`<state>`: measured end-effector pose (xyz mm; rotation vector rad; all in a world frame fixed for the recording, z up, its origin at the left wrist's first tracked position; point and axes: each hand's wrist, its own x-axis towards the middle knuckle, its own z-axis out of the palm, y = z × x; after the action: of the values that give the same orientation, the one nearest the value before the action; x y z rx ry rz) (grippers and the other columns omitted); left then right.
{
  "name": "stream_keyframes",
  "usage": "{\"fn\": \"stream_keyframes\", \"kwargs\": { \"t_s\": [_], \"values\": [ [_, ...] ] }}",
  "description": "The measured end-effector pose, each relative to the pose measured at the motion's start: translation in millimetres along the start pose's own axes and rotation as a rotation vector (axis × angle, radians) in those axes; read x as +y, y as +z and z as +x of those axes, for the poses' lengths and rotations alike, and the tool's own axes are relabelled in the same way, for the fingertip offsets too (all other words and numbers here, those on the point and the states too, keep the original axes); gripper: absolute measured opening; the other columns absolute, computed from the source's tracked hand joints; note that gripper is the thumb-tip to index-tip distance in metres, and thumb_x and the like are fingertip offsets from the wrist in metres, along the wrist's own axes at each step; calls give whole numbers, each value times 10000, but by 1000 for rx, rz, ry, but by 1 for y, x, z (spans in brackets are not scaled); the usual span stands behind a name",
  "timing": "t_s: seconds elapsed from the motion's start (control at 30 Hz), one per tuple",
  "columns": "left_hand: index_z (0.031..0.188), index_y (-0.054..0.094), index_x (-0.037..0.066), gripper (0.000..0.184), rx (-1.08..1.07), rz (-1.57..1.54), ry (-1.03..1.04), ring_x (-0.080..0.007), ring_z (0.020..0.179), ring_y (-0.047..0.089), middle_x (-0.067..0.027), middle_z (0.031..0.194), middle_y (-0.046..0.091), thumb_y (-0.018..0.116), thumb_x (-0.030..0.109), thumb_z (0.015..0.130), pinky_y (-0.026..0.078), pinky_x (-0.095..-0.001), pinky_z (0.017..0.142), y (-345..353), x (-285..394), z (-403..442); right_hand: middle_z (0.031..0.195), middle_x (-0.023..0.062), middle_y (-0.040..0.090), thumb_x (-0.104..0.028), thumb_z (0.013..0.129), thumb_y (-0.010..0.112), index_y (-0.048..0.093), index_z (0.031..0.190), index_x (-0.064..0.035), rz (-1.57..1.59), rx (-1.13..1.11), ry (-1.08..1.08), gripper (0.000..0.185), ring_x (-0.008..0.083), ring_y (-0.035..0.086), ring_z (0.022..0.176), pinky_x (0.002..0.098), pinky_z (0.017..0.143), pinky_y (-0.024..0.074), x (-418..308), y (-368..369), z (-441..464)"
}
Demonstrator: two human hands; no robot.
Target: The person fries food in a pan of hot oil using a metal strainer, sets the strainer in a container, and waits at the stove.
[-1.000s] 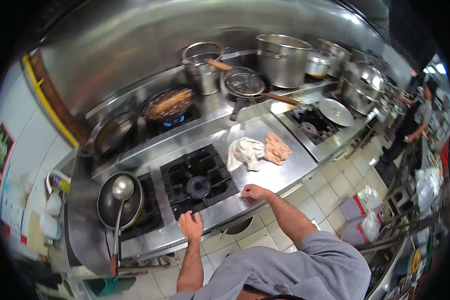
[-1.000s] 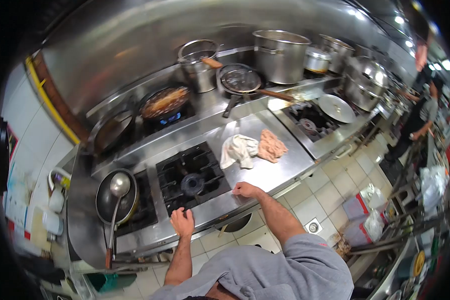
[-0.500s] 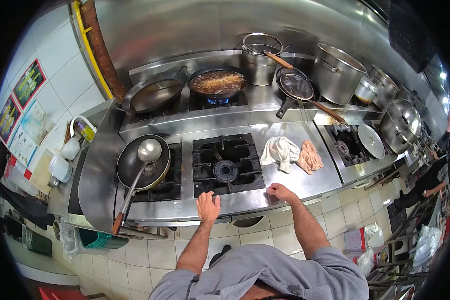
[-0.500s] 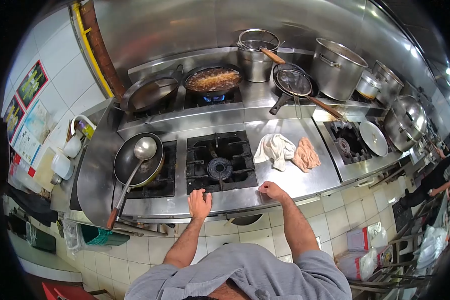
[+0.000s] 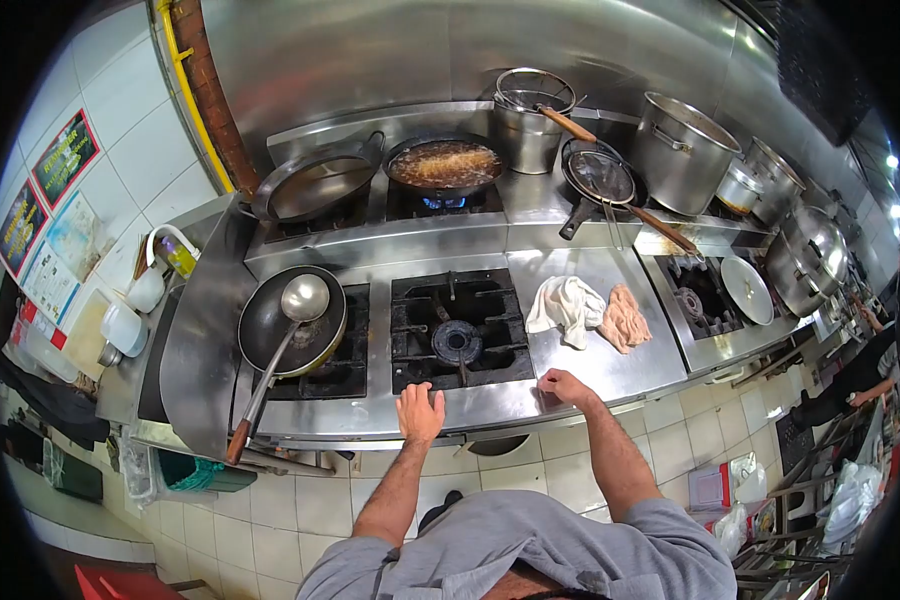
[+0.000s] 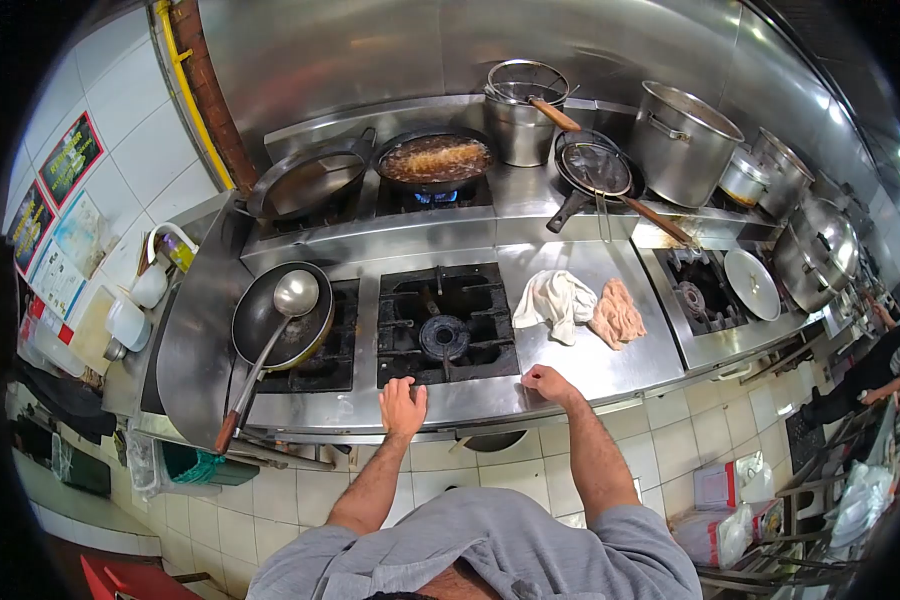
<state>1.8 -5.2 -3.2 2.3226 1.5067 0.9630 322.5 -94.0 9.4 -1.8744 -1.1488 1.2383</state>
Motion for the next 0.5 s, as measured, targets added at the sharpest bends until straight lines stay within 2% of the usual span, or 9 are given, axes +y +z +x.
{"fn": "stream_keyframes", "kwargs": {
  "t_s": [0.17, 0.5],
  "values": [
    [991, 560, 77, 293, -8, 6, -10, -282, 945, 493, -95, 940, 522, 623, 277, 786, 366, -414, 796, -1, 1, 0, 728, 5, 575, -269, 836, 620, 612, 871, -32, -16, 0, 8, 240, 104, 479, 668, 267, 602, 401, -3, -1, -2],
    [995, 560, 81, 295, 4, 3, -7, -277, 948, 491, -89, 941, 520, 622, 282, 787, 364, -413, 801, -2, 1, 0, 740, 18, 588, -267, 827, 625, 610, 852, -26, -17, 18, -11, 243, 120, 503, 703, 277, 672, 423, 2, 0, 1]
  ]
}}
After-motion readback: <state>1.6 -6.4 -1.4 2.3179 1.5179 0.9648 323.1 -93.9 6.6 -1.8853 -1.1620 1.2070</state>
